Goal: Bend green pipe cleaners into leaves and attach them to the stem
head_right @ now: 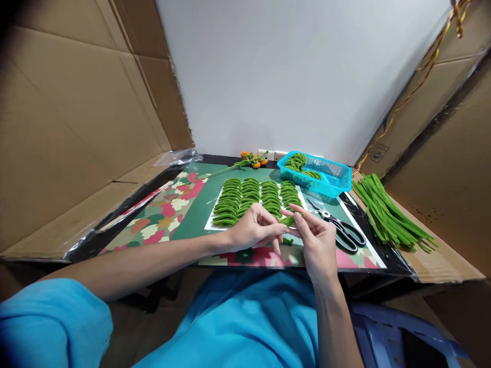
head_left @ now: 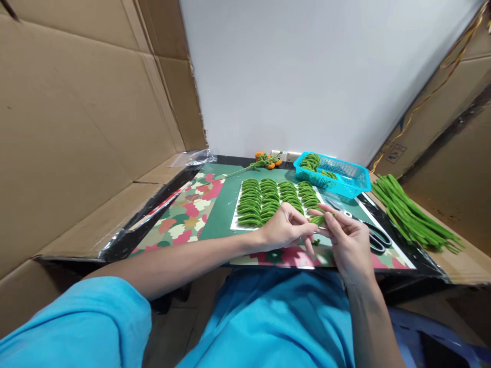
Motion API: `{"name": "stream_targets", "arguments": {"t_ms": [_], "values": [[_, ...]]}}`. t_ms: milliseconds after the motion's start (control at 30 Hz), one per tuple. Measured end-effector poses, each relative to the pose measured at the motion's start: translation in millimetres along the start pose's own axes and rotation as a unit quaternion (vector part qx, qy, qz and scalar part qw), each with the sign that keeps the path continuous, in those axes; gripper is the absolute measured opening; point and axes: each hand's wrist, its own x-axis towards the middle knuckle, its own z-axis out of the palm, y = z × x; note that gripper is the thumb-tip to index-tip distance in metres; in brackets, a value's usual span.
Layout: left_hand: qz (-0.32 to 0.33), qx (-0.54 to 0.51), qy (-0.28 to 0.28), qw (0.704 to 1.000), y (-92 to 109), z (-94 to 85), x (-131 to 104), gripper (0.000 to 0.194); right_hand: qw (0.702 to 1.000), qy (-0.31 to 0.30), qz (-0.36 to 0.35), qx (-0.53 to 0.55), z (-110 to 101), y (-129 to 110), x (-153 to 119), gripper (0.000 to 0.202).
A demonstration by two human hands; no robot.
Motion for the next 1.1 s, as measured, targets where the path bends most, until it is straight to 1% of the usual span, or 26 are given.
{"name": "stream_targets", "arguments": {"t_ms": [67,167,267,333,467,533,600,667,733,800,833,900,1000,1100], "values": [[0.004,0.006,-0.004,1.000,-0.2,0.3,0.4,0.036,0.999,0.024,-0.025,-0.011,0.5,2.8,-0.4,0.032],[0.007,0.025,-0.007,1.000,-3.1,0.3,1.0,0.040,0.992,0.070,-0.072,-0.072,2.0,4.9,-1.0,0.027],[-0.004,0.024,-0.005,1.000,-5.5,-0.8,3.1,0.042,0.993,0.060,-0.058,-0.084,0.4,2.0,-0.7,0.028],[-0.016,0.018,-0.003,1.000,-6.4,-1.7,5.4,0.043,0.997,0.047,-0.039,-0.052,-1.6,-0.9,-0.5,0.032],[-0.030,0.011,-0.005,0.999,-7.6,-1.9,9.8,0.045,0.998,0.058,-0.027,0.013,-1.6,-2.6,-0.5,0.040],[-0.031,0.023,-0.002,0.999,-8.2,-1.3,10.4,0.045,0.998,0.058,-0.023,0.005,0.3,-1.1,-1.0,0.037],[-0.029,0.051,0.002,0.998,-8.9,-0.7,9.9,0.045,0.997,0.060,-0.029,-0.029,2.4,1.5,-2.6,0.031],[-0.028,0.076,-0.001,0.997,-9.7,-0.2,9.1,0.045,0.993,0.074,-0.057,-0.075,4.4,4.5,-5.6,0.024],[-0.031,0.083,-0.011,0.996,-10.3,0.0,8.7,0.045,0.984,0.091,-0.102,-0.116,6.1,6.7,-8.7,0.017],[-0.032,0.079,-0.012,0.996,-10.4,0.1,9.5,0.044,0.978,0.109,-0.130,-0.124,7.4,7.4,-9.9,0.017],[-0.031,0.074,-0.010,0.997,-10.2,0.1,10.2,0.045,0.979,0.115,-0.129,-0.112,7.7,7.0,-9.5,0.018],[-0.032,0.057,-0.004,0.998,-9.4,0.1,12.2,0.047,0.986,0.113,-0.102,-0.072,7.8,5.3,-6.5,0.027],[-0.039,0.029,0.002,0.999,-7.1,0.0,14.7,0.055,0.994,0.089,-0.055,-0.024,7.3,2.8,-0.7,0.041],[-0.037,0.021,0.004,0.999,-4.1,-0.8,15.0,0.059,0.994,0.090,-0.057,-0.021,8.3,2.7,2.3,0.040]]}}
